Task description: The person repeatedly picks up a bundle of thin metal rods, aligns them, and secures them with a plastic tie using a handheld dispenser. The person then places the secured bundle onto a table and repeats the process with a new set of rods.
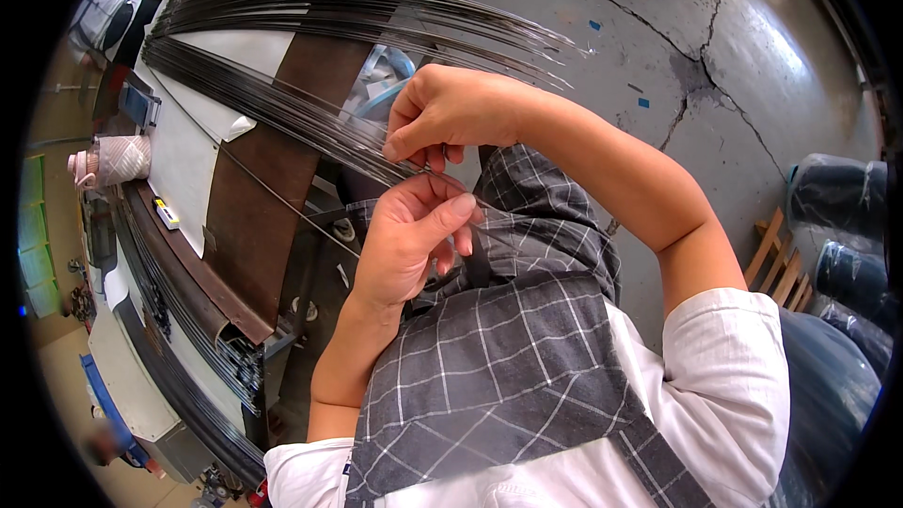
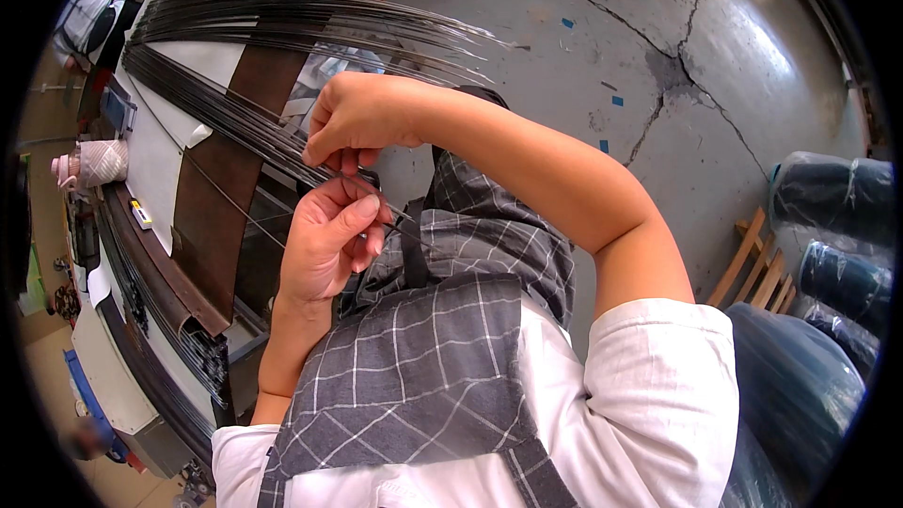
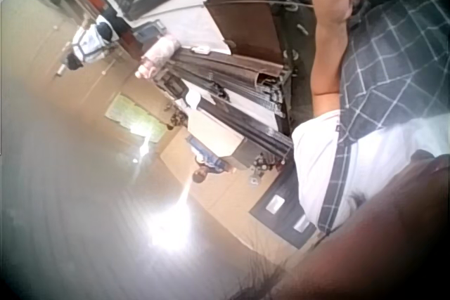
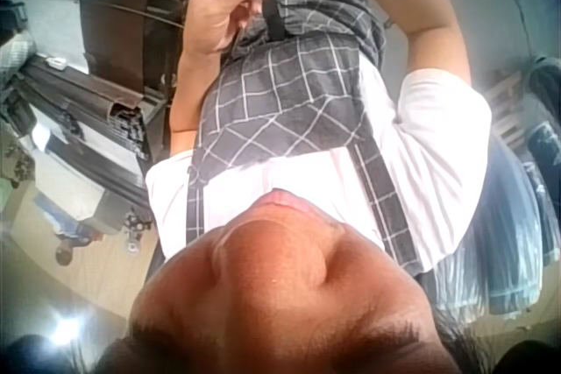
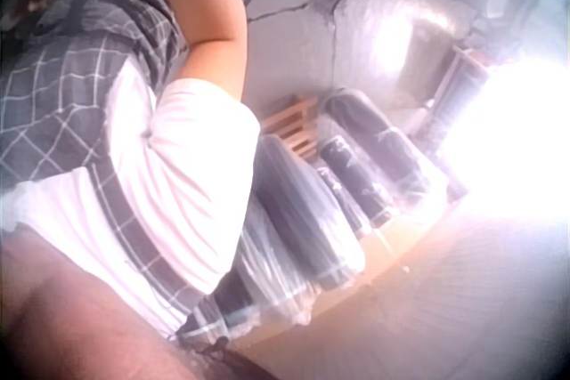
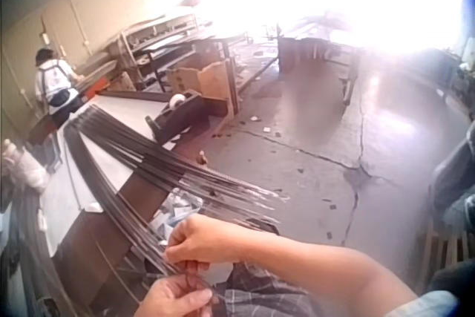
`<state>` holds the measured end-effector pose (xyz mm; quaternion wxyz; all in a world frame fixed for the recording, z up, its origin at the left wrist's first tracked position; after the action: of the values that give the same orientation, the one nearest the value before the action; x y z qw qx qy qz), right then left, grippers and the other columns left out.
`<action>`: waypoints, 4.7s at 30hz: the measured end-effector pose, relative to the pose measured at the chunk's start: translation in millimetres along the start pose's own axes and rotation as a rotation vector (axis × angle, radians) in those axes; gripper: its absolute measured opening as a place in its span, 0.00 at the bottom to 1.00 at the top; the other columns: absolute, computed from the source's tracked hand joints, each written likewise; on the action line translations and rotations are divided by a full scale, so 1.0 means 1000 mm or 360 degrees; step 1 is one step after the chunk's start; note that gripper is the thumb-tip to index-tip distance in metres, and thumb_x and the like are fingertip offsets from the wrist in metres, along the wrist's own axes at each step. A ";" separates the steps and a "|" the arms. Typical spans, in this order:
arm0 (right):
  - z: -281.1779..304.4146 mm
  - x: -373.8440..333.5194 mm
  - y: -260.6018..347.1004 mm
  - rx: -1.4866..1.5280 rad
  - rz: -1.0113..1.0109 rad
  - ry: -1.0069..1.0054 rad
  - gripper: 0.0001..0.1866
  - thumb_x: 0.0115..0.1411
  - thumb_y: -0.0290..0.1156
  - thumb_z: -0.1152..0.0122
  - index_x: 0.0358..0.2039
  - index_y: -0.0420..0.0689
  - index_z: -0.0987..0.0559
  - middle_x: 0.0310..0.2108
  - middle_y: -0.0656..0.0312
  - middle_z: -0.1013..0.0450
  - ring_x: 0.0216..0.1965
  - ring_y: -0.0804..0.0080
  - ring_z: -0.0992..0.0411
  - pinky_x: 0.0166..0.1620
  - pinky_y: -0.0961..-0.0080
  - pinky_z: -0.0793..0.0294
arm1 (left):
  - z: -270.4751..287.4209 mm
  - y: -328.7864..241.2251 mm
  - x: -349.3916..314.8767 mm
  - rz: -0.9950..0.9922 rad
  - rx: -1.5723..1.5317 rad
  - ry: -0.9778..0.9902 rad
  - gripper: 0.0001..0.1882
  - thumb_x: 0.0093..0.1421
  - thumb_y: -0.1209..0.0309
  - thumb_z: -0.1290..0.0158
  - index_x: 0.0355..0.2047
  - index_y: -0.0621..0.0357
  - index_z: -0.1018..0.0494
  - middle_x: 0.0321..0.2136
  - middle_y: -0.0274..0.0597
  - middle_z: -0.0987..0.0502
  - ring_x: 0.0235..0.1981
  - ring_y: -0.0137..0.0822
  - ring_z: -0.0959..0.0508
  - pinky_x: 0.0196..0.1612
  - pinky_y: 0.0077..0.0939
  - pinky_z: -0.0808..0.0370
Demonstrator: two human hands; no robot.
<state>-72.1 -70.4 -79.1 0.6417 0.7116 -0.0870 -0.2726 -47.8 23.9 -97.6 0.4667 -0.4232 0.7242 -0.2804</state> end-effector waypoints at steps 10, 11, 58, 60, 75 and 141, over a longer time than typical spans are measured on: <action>-0.003 0.001 0.005 0.0025 0.0017 -0.0062 0.09 0.48 0.32 0.40 0.19 0.38 0.25 0.17 0.64 0.29 0.18 0.81 0.32 0.23 0.84 0.31 | -0.001 -0.006 -0.004 -0.0048 0.0333 -0.0153 0.15 0.56 0.72 0.50 0.42 0.64 0.38 0.24 0.43 0.24 0.12 0.24 0.29 0.11 0.11 0.40; -0.004 0.000 0.006 0.0033 0.0013 -0.0069 0.09 0.47 0.31 0.41 0.19 0.38 0.25 0.16 0.63 0.30 0.18 0.81 0.32 0.23 0.84 0.31 | -0.001 -0.007 -0.004 -0.0071 0.0345 -0.0148 0.16 0.56 0.72 0.50 0.42 0.64 0.39 0.24 0.43 0.24 0.11 0.24 0.29 0.11 0.11 0.40; -0.041 0.004 -0.006 0.0930 -0.0051 0.0531 0.10 0.56 0.28 0.46 0.33 0.33 0.24 0.22 0.62 0.27 0.16 0.86 0.36 0.18 0.91 0.40 | 0.006 0.010 -0.009 -0.0076 -0.0156 0.0133 0.12 0.57 0.70 0.47 0.36 0.68 0.27 0.25 0.44 0.23 0.16 0.24 0.27 0.13 0.10 0.35; -0.042 0.006 -0.005 0.0921 -0.0023 0.0532 0.11 0.56 0.28 0.46 0.35 0.33 0.24 0.22 0.62 0.27 0.17 0.86 0.37 0.18 0.91 0.41 | 0.003 0.005 -0.008 -0.0112 -0.0144 0.0091 0.12 0.58 0.70 0.48 0.38 0.68 0.27 0.27 0.44 0.24 0.17 0.23 0.28 0.13 0.10 0.36; 0.002 0.004 0.012 0.0387 0.0024 0.0192 0.15 0.54 0.32 0.40 0.35 0.32 0.24 0.18 0.65 0.30 0.13 0.91 0.42 0.13 0.94 0.47 | -0.025 -0.010 0.018 -0.0083 -0.0379 -0.0033 0.07 0.56 0.68 0.45 0.28 0.58 0.27 0.25 0.34 0.27 0.18 0.16 0.37 0.15 0.07 0.44; 0.162 0.098 0.148 -0.1684 0.1179 -0.1844 0.11 0.47 0.34 0.43 0.27 0.38 0.24 0.33 0.49 0.29 0.40 0.53 0.31 0.46 0.62 0.32 | 0.122 -0.276 0.124 -0.1114 0.2077 -0.0939 0.12 0.52 0.66 0.45 0.34 0.60 0.22 0.29 0.38 0.22 0.32 0.27 0.25 0.39 0.19 0.31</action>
<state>-37.7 -280.8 31.8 0.7905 -0.0053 -0.4879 -0.3702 134.6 -219.6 19.7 0.6777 -0.3240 0.0855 -0.6546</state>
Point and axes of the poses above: each hand's wrist, its own x-axis towards the middle knuckle, its own z-axis out of the back of the hand, y = z × x, the point moved 9 cm from there along x, towards the middle knuckle
